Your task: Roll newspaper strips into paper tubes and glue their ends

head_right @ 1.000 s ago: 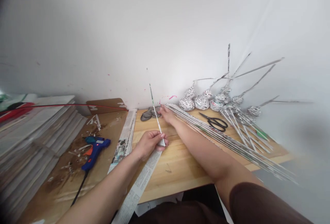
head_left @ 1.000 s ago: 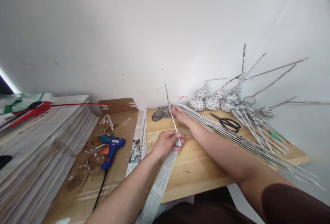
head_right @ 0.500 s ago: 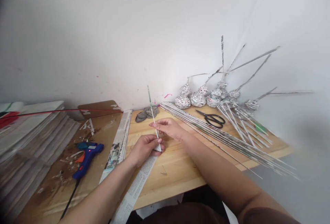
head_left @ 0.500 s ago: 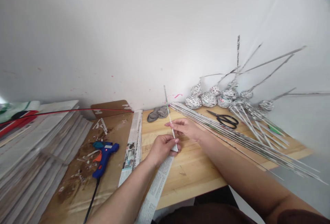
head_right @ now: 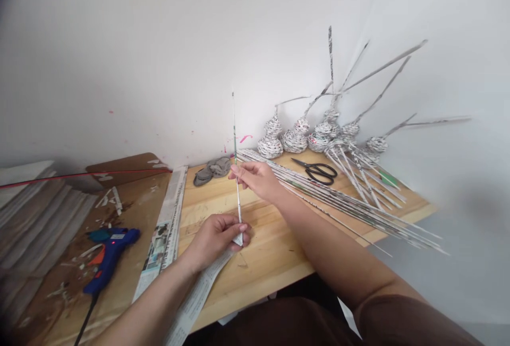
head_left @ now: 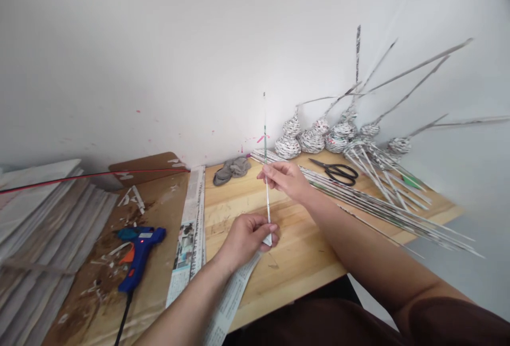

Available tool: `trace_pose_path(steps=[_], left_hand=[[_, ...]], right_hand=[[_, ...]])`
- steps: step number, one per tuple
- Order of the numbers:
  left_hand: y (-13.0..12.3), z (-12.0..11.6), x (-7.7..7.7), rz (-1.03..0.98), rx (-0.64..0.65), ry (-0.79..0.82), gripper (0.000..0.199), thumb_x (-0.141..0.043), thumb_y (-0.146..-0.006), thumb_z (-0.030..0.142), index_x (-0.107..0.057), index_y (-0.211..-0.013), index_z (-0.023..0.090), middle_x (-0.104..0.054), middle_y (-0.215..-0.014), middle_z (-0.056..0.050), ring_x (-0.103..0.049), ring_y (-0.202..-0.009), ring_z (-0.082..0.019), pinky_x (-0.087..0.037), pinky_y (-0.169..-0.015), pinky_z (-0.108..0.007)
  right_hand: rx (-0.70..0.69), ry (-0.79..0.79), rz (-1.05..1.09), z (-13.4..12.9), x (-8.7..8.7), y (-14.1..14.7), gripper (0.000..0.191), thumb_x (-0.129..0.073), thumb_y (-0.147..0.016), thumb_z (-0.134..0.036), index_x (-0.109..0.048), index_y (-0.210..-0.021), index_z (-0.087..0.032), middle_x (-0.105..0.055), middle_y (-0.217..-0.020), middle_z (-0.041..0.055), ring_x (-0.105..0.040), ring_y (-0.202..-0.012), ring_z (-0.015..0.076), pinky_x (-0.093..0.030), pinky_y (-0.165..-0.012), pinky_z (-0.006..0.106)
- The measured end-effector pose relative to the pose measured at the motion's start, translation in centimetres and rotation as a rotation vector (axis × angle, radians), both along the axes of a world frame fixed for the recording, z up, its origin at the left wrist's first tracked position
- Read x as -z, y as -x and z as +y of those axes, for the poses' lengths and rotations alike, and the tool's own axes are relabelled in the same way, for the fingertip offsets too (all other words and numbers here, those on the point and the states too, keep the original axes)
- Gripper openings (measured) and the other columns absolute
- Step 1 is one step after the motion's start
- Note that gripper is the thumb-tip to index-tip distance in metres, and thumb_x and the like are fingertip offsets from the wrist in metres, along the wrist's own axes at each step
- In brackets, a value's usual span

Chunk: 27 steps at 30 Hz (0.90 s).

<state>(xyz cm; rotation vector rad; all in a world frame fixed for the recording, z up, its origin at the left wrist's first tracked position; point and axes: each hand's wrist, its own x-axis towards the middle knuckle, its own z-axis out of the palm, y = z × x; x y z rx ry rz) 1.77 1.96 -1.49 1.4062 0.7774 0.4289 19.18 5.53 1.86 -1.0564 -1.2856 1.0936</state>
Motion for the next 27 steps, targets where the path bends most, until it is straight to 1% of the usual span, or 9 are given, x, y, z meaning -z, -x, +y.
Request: trace_pose_path(steps=[2, 4, 9, 16, 21, 23, 24, 25, 27], left_hand=[[0.0, 0.0, 0.1, 0.001, -0.008, -0.006, 0.032, -0.061, -0.078, 0.044, -0.068, -0.07, 0.015, -0.065, -0.068, -0.005, -0.057, -0.061, -0.014, -0.048, -0.057, -0.024], [0.0, 0.0, 0.1, 0.0, -0.011, -0.015, 0.031, -0.06, -0.079, 0.044, -0.069, -0.071, 0.015, -0.066, -0.069, -0.006, -0.056, -0.061, -0.014, -0.049, -0.058, -0.025], [0.1, 0.0, 0.1, 0.01, -0.001, -0.031, 0.03, -0.059, -0.08, 0.042, -0.068, -0.07, 0.015, -0.065, -0.067, -0.005, -0.056, -0.06, -0.014, -0.049, -0.057, -0.024], [0.0, -0.2, -0.3, 0.025, 0.001, -0.052, 0.029, -0.059, -0.079, 0.042, -0.068, -0.067, 0.016, -0.065, -0.066, -0.004, -0.058, -0.06, -0.014, -0.051, -0.058, -0.026], [0.1, -0.1, 0.0, 0.015, 0.008, -0.069, 0.029, -0.058, -0.081, 0.041, -0.068, -0.069, 0.016, -0.065, -0.067, -0.003, -0.058, -0.061, -0.014, -0.051, -0.058, -0.026], [0.2, -0.1, 0.1, 0.011, 0.011, -0.07, 0.03, -0.058, -0.081, 0.041, -0.068, -0.069, 0.016, -0.066, -0.068, -0.004, -0.058, -0.061, -0.014, -0.051, -0.058, -0.026], [0.3, 0.0, 0.1, 0.005, 0.011, -0.063, 0.03, -0.058, -0.081, 0.041, -0.068, -0.07, 0.016, -0.066, -0.069, -0.004, -0.058, -0.061, -0.014, -0.051, -0.059, -0.026], [0.3, 0.1, 0.1, -0.003, 0.008, -0.045, 0.03, -0.059, -0.081, 0.042, -0.068, -0.07, 0.015, -0.066, -0.07, -0.004, -0.058, -0.062, -0.014, -0.051, -0.059, -0.026], [0.4, 0.2, 0.1, -0.031, -0.024, 0.017, 0.029, -0.062, -0.079, 0.042, -0.069, -0.073, 0.015, -0.067, -0.071, -0.005, -0.059, -0.062, -0.013, -0.051, -0.059, -0.025]], right_hand=[[0.031, -0.057, -0.135, -0.1, 0.0, -0.3, 0.038, -0.063, -0.08, -0.051, -0.071, -0.078, -0.014, -0.062, -0.068, 0.0026, -0.049, -0.056, 0.0079, -0.039, -0.051, 0.021], [0.063, -0.092, -0.229, -0.2, 0.1, -0.5, 0.039, -0.061, -0.081, -0.051, -0.071, -0.076, -0.014, -0.063, -0.068, 0.0033, -0.05, -0.057, 0.0089, -0.039, -0.053, 0.022], [0.116, -0.125, -0.341, -0.3, 0.0, -0.8, 0.044, -0.056, -0.083, -0.053, -0.071, -0.074, -0.013, -0.06, -0.061, 0.0026, -0.048, -0.054, 0.0101, -0.036, -0.051, 0.022], [0.179, -0.153, -0.579, -1.2, -1.1, -0.6, 0.041, -0.05, -0.088, -0.047, -0.071, -0.074, -0.015, -0.056, -0.056, 0.0002, -0.041, -0.047, 0.0092, -0.029, -0.048, 0.023], [0.242, -0.268, -0.726, -1.6, -1.5, -0.3, 0.038, -0.049, -0.09, -0.04, -0.067, -0.068, -0.016, -0.053, -0.053, -0.0005, -0.043, -0.049, 0.0098, -0.03, -0.052, 0.024], [0.227, -0.243, -0.659, -1.4, -1.4, -0.4, 0.042, -0.048, -0.09, -0.045, -0.066, -0.067, -0.015, -0.054, -0.054, 0.0006, -0.045, -0.052, 0.0102, -0.031, -0.052, 0.024], [0.191, -0.189, -0.575, -1.3, -1.3, -0.5, 0.047, -0.046, -0.09, -0.05, -0.067, -0.068, -0.014, -0.055, -0.057, 0.0017, -0.046, -0.053, 0.0104, -0.032, -0.051, 0.023], [0.127, -0.116, -0.468, -1.2, -1.2, -0.6, 0.051, -0.042, -0.09, -0.054, -0.068, -0.072, -0.014, -0.057, -0.061, 0.003, -0.048, -0.054, 0.0104, -0.032, -0.05, 0.023], [-0.064, 0.048, -0.258, -1.1, -1.0, -0.8, 0.058, -0.036, -0.09, -0.06, -0.07, -0.086, -0.013, -0.059, -0.071, 0.0049, -0.049, -0.056, 0.0096, -0.032, -0.046, 0.021]])
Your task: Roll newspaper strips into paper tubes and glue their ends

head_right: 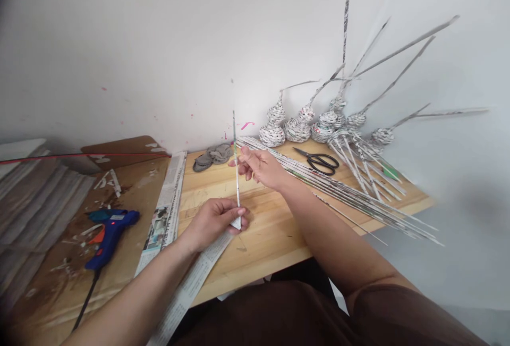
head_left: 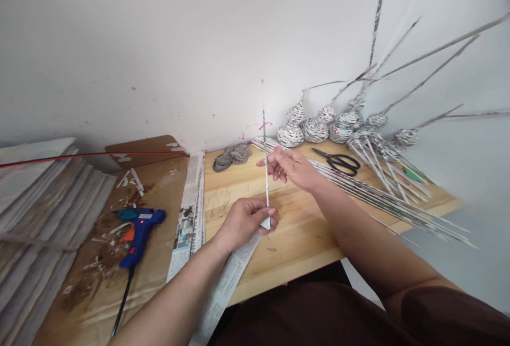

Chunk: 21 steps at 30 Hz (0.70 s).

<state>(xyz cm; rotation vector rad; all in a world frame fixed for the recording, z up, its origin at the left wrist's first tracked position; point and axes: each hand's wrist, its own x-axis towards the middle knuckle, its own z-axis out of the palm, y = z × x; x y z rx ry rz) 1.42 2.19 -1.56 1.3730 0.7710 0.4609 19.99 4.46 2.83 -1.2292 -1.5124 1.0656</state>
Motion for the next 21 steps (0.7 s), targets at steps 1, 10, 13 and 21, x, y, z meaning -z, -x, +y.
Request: trace_pose_path(steps=[1, 10, 13, 21], left_hand=[[0.0, 0.1, 0.0, -0.017, -0.027, 0.041, 0.029, -0.064, -0.078, 0.042, -0.069, -0.075, 0.014, -0.068, -0.072, -0.006, -0.059, -0.062, -0.013, -0.051, -0.059, -0.025], [0.0, 0.1, 0.1, -0.069, -0.068, 0.195, 0.034, -0.073, -0.071, 0.043, -0.07, -0.08, 0.011, -0.07, -0.076, -0.009, -0.064, -0.07, -0.017, -0.053, -0.066, -0.03], [0.0, 0.0, 0.1, -0.067, -0.044, 0.196, 0.033, -0.073, -0.071, 0.043, -0.07, -0.078, 0.011, -0.07, -0.078, -0.008, -0.063, -0.07, -0.015, -0.053, -0.068, -0.029], [0.1, 0.1, 0.2, -0.105, -0.024, 0.184, 0.029, -0.07, -0.075, 0.04, -0.07, -0.081, 0.012, -0.069, -0.078, -0.007, -0.062, -0.074, -0.015, -0.052, -0.07, -0.028]], right_hand=[[-0.098, 0.083, 0.072, 0.0, 0.2, -0.1, 0.057, -0.038, -0.09, -0.06, -0.07, -0.092, -0.013, -0.059, -0.075, 0.0049, -0.049, -0.056, 0.009, -0.032, -0.045, 0.02], [-0.348, 0.26, 0.242, 0.2, 1.8, 0.4, 0.029, -0.063, -0.082, -0.038, -0.072, -0.089, -0.011, -0.047, -0.057, -0.0031, -0.037, -0.049, 0.0049, -0.024, -0.041, 0.018], [-0.305, 0.262, 0.275, 0.4, 2.2, 0.7, 0.029, -0.067, -0.079, -0.038, -0.071, -0.085, -0.01, -0.048, -0.055, -0.0033, -0.037, -0.048, 0.0045, -0.024, -0.04, 0.017], [-0.194, 0.2, 0.253, 0.3, 2.1, 1.3, 0.029, -0.07, -0.076, -0.039, -0.069, -0.079, -0.01, -0.047, -0.051, -0.0049, -0.034, -0.041, 0.0026, -0.02, -0.038, 0.018]])
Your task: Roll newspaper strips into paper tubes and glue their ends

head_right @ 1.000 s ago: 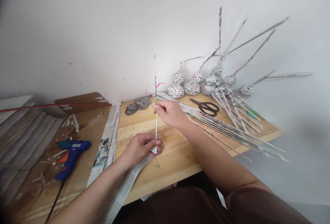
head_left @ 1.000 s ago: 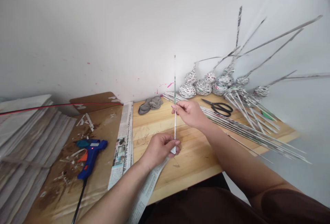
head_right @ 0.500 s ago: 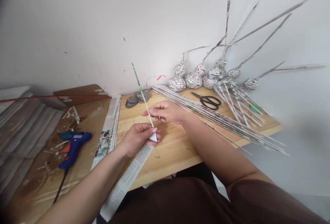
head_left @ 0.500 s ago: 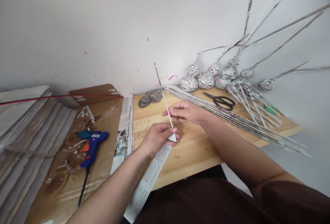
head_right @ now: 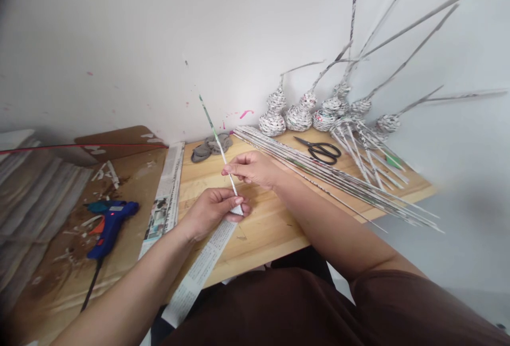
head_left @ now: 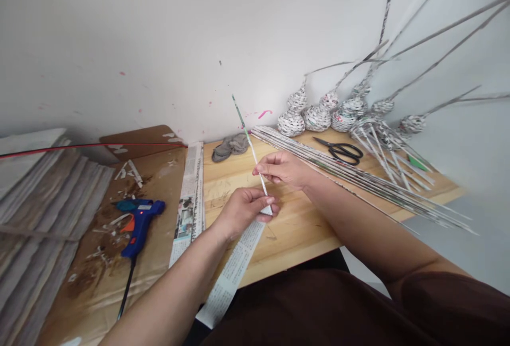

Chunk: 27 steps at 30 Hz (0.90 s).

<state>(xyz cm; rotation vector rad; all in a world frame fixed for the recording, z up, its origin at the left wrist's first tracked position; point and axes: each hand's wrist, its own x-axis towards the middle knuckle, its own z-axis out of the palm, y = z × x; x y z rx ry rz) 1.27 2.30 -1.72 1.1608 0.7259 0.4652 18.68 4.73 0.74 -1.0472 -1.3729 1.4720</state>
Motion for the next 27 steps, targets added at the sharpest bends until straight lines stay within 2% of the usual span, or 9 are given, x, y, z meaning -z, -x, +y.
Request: trace_pose_path(steps=[6, 12, 14, 16, 18, 23, 25, 27], left_hand=[[-0.04, -0.02, 0.09, 0.022, -0.036, -0.022, 0.027, -0.07, -0.075, 0.039, -0.07, -0.081, 0.012, -0.069, -0.077, -0.006, -0.063, -0.074, -0.015, -0.053, -0.071, -0.03], [-0.17, -0.11, -0.05, 0.033, -0.06, -0.032, 0.026, -0.069, -0.076, 0.038, -0.07, -0.081, 0.013, -0.069, -0.077, -0.006, -0.063, -0.074, -0.015, -0.054, -0.071, -0.03], [-0.18, -0.1, -0.08, 0.016, -0.064, -0.013, 0.027, -0.069, -0.076, 0.038, -0.071, -0.083, 0.012, -0.069, -0.076, -0.006, -0.064, -0.075, -0.016, -0.054, -0.072, -0.03], [-0.17, -0.07, -0.09, 0.009, -0.07, 0.005, 0.028, -0.069, -0.076, 0.038, -0.071, -0.085, 0.012, -0.07, -0.077, -0.006, -0.064, -0.074, -0.016, -0.054, -0.072, -0.031], [-0.14, -0.06, -0.07, 0.01, -0.079, 0.012, 0.03, -0.07, -0.075, 0.039, -0.071, -0.087, 0.011, -0.07, -0.078, -0.007, -0.065, -0.075, -0.017, -0.054, -0.073, -0.032], [-0.07, -0.08, 0.02, 0.027, -0.071, -0.034, 0.028, -0.07, -0.075, 0.039, -0.071, -0.084, 0.013, -0.071, -0.08, -0.007, -0.064, -0.076, -0.016, -0.054, -0.072, -0.03], [-0.06, -0.01, 0.01, 0.046, -0.071, -0.056, 0.027, -0.07, -0.075, 0.039, -0.071, -0.081, 0.013, -0.07, -0.079, -0.007, -0.063, -0.075, -0.016, -0.054, -0.07, -0.029], [-0.07, 0.1, -0.04, 0.057, -0.084, -0.065, 0.028, -0.07, -0.075, 0.039, -0.07, -0.08, 0.013, -0.07, -0.079, -0.007, -0.063, -0.074, -0.016, -0.054, -0.07, -0.029]], right_hand=[[0.051, -0.05, -0.032, -0.01, 0.03, 0.17, 0.03, -0.071, -0.073, -0.041, -0.069, -0.077, -0.011, -0.047, -0.05, -0.0054, -0.033, -0.041, 0.0031, -0.02, -0.039, 0.019], [0.166, -0.133, -0.062, -0.08, 0.11, 0.4, 0.028, -0.076, -0.068, -0.038, -0.068, -0.072, -0.012, -0.046, -0.05, -0.006, -0.033, -0.043, 0.0029, -0.022, -0.04, 0.019], [0.101, -0.093, -0.083, -0.13, -0.12, 0.17, 0.029, -0.073, -0.071, -0.04, -0.068, -0.076, -0.012, -0.048, -0.053, -0.0052, -0.035, -0.043, 0.0032, -0.024, -0.04, 0.019], [-0.025, -0.036, -0.111, -0.17, -0.34, -0.11, 0.031, -0.07, -0.074, -0.041, -0.07, -0.083, -0.012, -0.052, -0.057, -0.0036, -0.038, -0.044, 0.0037, -0.025, -0.041, 0.019], [-0.098, -0.008, -0.125, -0.19, -0.4, -0.26, 0.031, -0.072, -0.073, -0.04, -0.07, -0.083, -0.011, -0.053, -0.058, -0.0032, -0.038, -0.045, 0.0037, -0.025, -0.041, 0.019], [0.028, -0.045, -0.117, -0.19, -0.22, 0.1, 0.031, -0.079, -0.064, -0.037, -0.061, -0.064, -0.012, -0.046, -0.05, -0.0067, -0.034, -0.043, 0.003, -0.024, -0.042, 0.019], [0.052, -0.053, -0.125, -0.23, -0.28, 0.16, 0.032, -0.079, -0.064, -0.039, -0.06, -0.063, -0.013, -0.046, -0.05, -0.0067, -0.034, -0.044, 0.0032, -0.024, -0.041, 0.019], [0.007, -0.029, -0.143, -0.26, -0.38, 0.05, 0.032, -0.076, -0.067, -0.041, -0.064, -0.071, -0.012, -0.051, -0.056, -0.0043, -0.037, -0.046, 0.0041, -0.025, -0.041, 0.019]])
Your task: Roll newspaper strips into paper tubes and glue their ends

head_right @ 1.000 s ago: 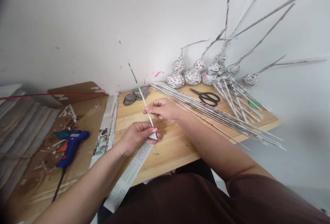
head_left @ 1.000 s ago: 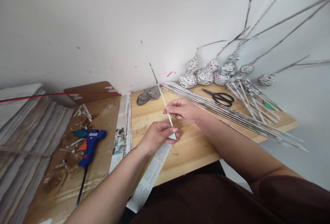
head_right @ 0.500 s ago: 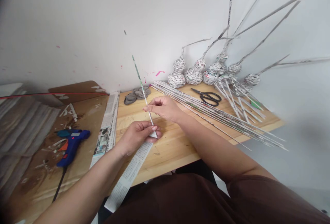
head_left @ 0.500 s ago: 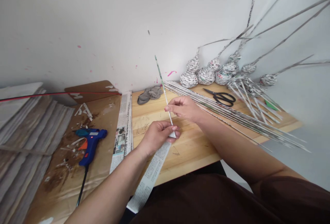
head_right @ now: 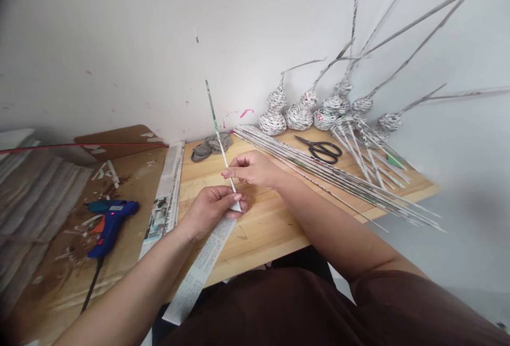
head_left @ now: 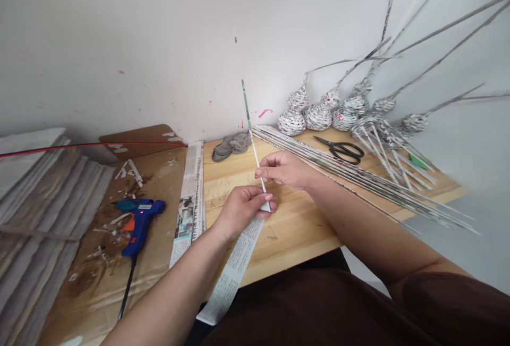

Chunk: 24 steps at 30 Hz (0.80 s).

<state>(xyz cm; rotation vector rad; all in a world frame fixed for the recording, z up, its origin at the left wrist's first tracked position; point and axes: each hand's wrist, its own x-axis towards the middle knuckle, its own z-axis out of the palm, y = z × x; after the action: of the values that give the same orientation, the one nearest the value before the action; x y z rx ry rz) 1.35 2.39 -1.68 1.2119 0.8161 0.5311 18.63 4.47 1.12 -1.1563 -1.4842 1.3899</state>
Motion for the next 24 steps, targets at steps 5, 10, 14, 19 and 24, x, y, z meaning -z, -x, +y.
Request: trace_pose_path(steps=[5, 10, 14, 19, 24], left_hand=[[-0.04, 0.13, -0.15, -0.01, -0.013, 0.019, 0.029, -0.071, -0.073, 0.04, -0.069, -0.078, 0.011, -0.07, -0.078, -0.007, -0.063, -0.072, -0.016, -0.054, -0.07, -0.03], [0.06, 0.09, -0.35, 0.006, -0.012, 0.027, 0.03, -0.071, -0.073, 0.041, -0.069, -0.078, 0.012, -0.07, -0.077, -0.007, -0.063, -0.073, -0.016, -0.053, -0.069, -0.03], [0.11, 0.14, -0.4, -0.002, -0.002, 0.01, 0.03, -0.07, -0.074, 0.041, -0.07, -0.082, 0.012, -0.07, -0.078, -0.007, -0.063, -0.075, -0.017, -0.053, -0.07, -0.03], [0.08, 0.15, -0.39, 0.012, 0.008, 0.018, 0.03, -0.071, -0.072, 0.042, -0.07, -0.076, 0.012, -0.07, -0.079, -0.007, -0.063, -0.074, -0.017, -0.053, -0.072, -0.031], [0.09, 0.13, -0.37, 0.006, -0.001, 0.009, 0.03, -0.07, -0.074, 0.042, -0.069, -0.08, 0.012, -0.07, -0.078, -0.007, -0.063, -0.074, -0.016, -0.053, -0.071, -0.031]], right_hand=[[-0.07, 0.005, -0.013, 0.12, 0.27, -0.23, 0.03, -0.076, -0.067, -0.039, -0.067, -0.074, -0.011, -0.05, -0.055, -0.0051, -0.036, -0.046, 0.0037, -0.025, -0.042, 0.019], [0.031, -0.011, 0.022, 0.04, 0.28, 0.13, 0.03, -0.077, -0.065, -0.038, -0.063, -0.067, -0.011, -0.045, -0.05, -0.0072, -0.033, -0.044, 0.0032, -0.022, -0.041, 0.019], [-0.161, 0.086, 0.028, -0.1, 0.11, -0.1, 0.034, -0.071, -0.072, -0.043, -0.069, -0.084, -0.011, -0.055, -0.057, -0.0029, -0.038, -0.046, 0.0047, -0.024, -0.042, 0.02], [-0.051, 0.081, 0.06, 0.15, 0.58, -0.16, 0.032, -0.08, -0.061, -0.037, -0.061, -0.065, -0.012, -0.05, -0.052, -0.0057, -0.038, -0.046, 0.004, -0.025, -0.043, 0.019], [-0.105, 0.093, 0.05, 0.25, 0.48, -0.37, 0.03, -0.077, -0.066, -0.039, -0.064, -0.071, -0.012, -0.056, -0.059, -0.0029, -0.039, -0.047, 0.0046, -0.026, -0.043, 0.019]])
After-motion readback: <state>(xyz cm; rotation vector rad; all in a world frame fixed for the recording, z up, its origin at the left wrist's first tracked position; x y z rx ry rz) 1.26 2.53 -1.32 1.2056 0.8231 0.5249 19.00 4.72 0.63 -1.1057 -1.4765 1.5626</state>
